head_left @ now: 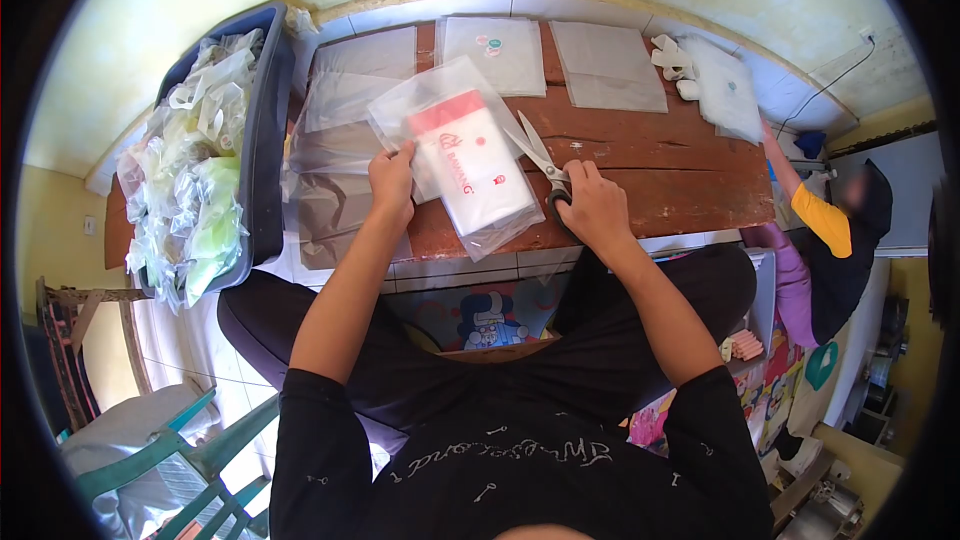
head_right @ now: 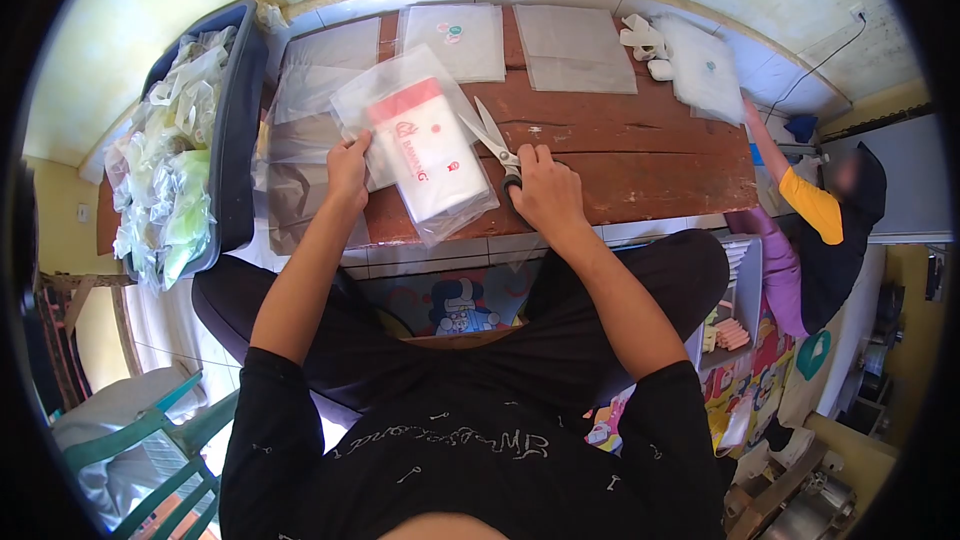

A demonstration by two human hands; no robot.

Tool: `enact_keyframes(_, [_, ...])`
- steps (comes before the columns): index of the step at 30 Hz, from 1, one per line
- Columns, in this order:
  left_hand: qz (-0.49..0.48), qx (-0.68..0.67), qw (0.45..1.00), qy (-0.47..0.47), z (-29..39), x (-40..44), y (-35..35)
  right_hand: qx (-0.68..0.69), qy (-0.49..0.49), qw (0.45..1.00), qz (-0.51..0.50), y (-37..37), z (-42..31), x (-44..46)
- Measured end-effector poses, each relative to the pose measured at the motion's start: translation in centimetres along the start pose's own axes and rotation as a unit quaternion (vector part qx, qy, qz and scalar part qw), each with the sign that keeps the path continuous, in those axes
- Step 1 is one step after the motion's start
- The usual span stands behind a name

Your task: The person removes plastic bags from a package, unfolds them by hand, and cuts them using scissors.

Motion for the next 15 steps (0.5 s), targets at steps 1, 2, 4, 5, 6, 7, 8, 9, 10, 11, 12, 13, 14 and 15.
enact_keyframes(1, [0.002,0.007,1.000,0.001,-0.2,0.2,0.1,-0.004,0.000,1.000,0.001,-0.1,0.0,0.2])
enact_keyframes(2, [0.004,0.014,1.000,0.003,-0.4,0.4,0.3,-0.008,-0.001,1.000,0.002,-0.2,0.1,0.4])
enact_keyframes(4, [0.012,0.033,0.999,0.002,-0.2,0.2,0.5,-0.007,-0.007,1.000,0.000,-0.5,0.4,0.8])
enact_keyframes(5, [0.021,0.052,0.998,-0.001,-0.1,0.2,0.6,-0.006,-0.013,1.000,-0.002,-0.6,0.5,0.9])
enact_keyframes(6, [0.021,0.052,0.998,-0.001,-0.2,0.2,0.7,-0.006,-0.012,1.000,-0.002,-0.5,0.5,1.1])
enact_keyframes(7, [0.018,0.054,0.998,-0.024,0.1,0.1,0.7,0.002,-0.029,1.000,-0.006,-0.5,0.8,1.1])
enact_keyframes(8, [0.015,0.056,0.997,-0.047,0.5,0.1,0.6,0.009,-0.045,0.999,-0.009,-0.5,1.2,1.2])
enact_keyframes(9, [0.016,0.056,0.997,-0.047,0.4,0.1,0.7,0.009,-0.044,0.999,-0.010,-0.6,1.2,1.2])
enact_keyframes(10, [0.022,0.061,0.997,-0.042,0.3,0.3,0.8,0.009,-0.045,0.999,-0.006,-0.6,1.3,1.2])
enact_keyframes(11, [0.027,0.067,0.997,-0.038,0.2,0.3,1.0,0.009,-0.047,0.999,-0.002,-0.5,1.4,1.2])
enact_keyframes(12, [0.028,0.067,0.997,-0.037,0.4,0.1,0.9,0.009,-0.046,0.999,-0.003,-0.5,1.4,1.2])
enact_keyframes(13, [0.027,0.079,0.996,-0.034,0.5,-0.2,0.8,0.008,-0.051,0.999,-0.004,-0.5,1.5,1.3])
enact_keyframes(14, [0.025,0.090,0.995,-0.031,0.6,-0.5,0.7,0.006,-0.056,0.998,-0.005,-0.5,1.7,1.3])
enact_keyframes(15, [0.025,0.091,0.995,-0.030,0.7,-0.8,0.5,0.007,-0.056,0.998,-0.005,-0.6,1.7,1.3])
Point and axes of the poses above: each hand's wrist, its own x-axis towards the middle knuckle, its own y-axis out of the back of the hand, z = x × y, the point moved 10 cm from there along x, towards the middle knuckle, and after that the axes turned 5 degrees about y, right-handed, at the moved point
